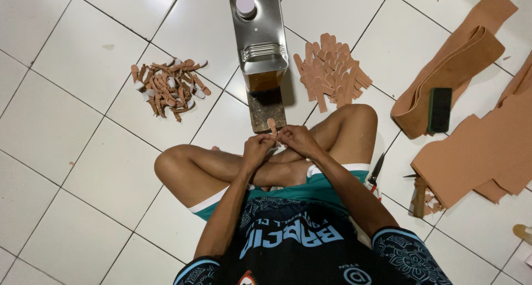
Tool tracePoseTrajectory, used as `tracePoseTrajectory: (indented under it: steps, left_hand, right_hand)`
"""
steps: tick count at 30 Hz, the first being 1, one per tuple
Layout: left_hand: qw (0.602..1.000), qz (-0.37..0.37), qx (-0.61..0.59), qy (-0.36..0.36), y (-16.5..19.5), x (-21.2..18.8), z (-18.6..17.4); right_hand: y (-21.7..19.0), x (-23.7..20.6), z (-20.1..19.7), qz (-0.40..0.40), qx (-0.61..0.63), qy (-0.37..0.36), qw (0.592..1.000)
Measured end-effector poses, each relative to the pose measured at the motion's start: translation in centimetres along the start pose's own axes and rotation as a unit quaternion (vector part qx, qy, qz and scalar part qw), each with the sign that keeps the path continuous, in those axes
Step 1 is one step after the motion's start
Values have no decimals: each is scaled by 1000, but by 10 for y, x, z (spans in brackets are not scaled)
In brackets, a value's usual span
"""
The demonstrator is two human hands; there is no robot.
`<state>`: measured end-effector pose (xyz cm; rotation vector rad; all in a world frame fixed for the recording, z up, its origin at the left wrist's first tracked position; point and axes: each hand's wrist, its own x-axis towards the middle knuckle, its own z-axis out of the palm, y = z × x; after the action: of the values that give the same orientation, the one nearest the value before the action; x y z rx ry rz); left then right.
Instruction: The person sits on the floor and repeatedly picks up small tan leather-like pieces, inserts a white cylindrical component into each piece, and places the assembled units into a pile. The person handles the pieces one at a time and uses both hands to align and insert the components.
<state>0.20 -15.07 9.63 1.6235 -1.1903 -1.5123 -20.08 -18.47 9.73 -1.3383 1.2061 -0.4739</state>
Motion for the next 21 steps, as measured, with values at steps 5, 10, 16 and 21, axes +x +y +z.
tracePoseTrajectory:
  steps: [5, 10, 16, 21]
  left_hand:
    - [998, 14, 47, 41, 9, -10, 6]
    - [973, 94, 144, 156, 3, -12, 20]
    - [983, -80, -165, -21, -18, 1, 3]
    - [964, -109, -233, -68, -17, 0, -4]
  right_hand:
    - [9, 8, 5, -53, -108, 21, 993]
    - [21, 9, 24, 183, 283, 6, 941]
    - [13, -7, 40, 142, 280, 78, 946]
    - [-1, -14, 35, 164, 268, 94, 945]
